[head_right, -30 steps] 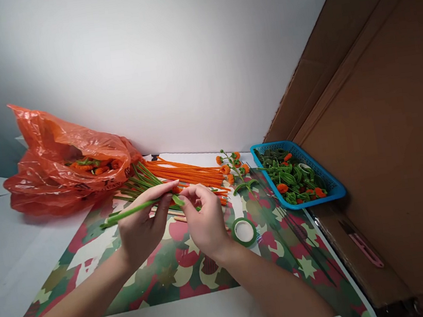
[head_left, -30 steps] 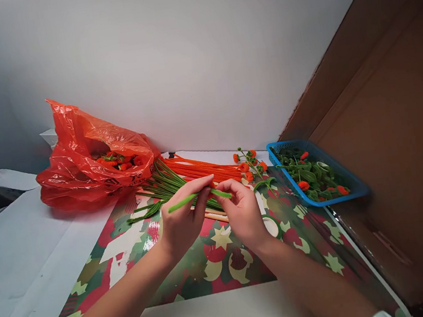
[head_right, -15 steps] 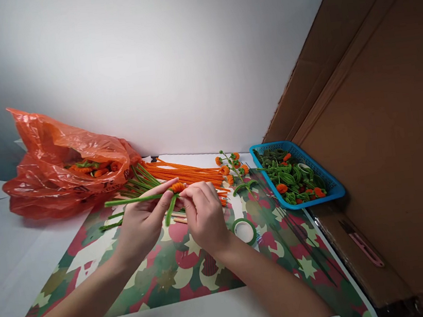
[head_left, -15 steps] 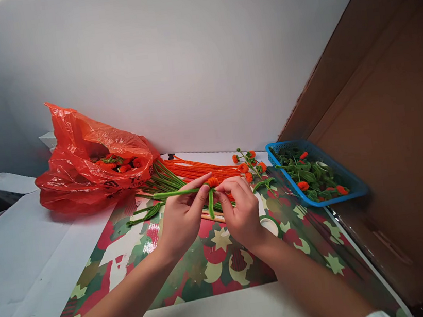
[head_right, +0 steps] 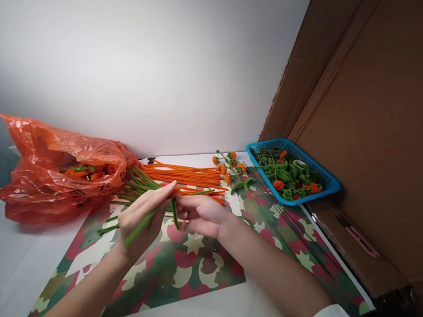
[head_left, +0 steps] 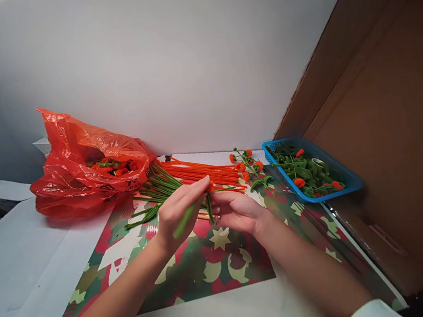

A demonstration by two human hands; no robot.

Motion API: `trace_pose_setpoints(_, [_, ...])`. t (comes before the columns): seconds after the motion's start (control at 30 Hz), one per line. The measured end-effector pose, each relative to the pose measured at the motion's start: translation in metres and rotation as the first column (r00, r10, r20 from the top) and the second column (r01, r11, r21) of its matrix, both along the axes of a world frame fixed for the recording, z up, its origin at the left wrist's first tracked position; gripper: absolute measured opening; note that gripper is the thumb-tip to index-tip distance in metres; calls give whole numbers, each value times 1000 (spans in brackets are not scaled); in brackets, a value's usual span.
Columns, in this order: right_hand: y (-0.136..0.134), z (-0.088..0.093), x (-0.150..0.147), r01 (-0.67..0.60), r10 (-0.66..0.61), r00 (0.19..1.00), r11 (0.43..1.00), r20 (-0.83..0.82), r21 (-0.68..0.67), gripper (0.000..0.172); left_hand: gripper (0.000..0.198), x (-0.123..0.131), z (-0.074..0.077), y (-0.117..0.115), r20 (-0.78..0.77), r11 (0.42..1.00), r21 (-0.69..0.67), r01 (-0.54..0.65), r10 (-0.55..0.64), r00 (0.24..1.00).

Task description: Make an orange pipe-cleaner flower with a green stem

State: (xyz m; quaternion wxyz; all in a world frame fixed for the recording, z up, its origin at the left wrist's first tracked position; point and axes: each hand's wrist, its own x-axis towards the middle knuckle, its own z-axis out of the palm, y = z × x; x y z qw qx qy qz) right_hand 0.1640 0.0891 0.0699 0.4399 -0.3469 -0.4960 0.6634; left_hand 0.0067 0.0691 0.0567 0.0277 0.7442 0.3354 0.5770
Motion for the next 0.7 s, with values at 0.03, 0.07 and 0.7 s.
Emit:
trace_pose_setpoints(0.03, [1,0,1,22,-22,1000,999,14,-23,28,29,3,3,-1,99,992,-118,-36,48,994])
trace_pose_setpoints(0.07, [2,0,1,80,-80,996,997,40,-11,26,27,5,7,-2,199,964,-260,-48,102,975])
trace_pose_setpoints(0.7, [-15,-2,-8,277,-519,843,641,139,716,13,18,22,13,-15,336,916,-392,-79,223,915])
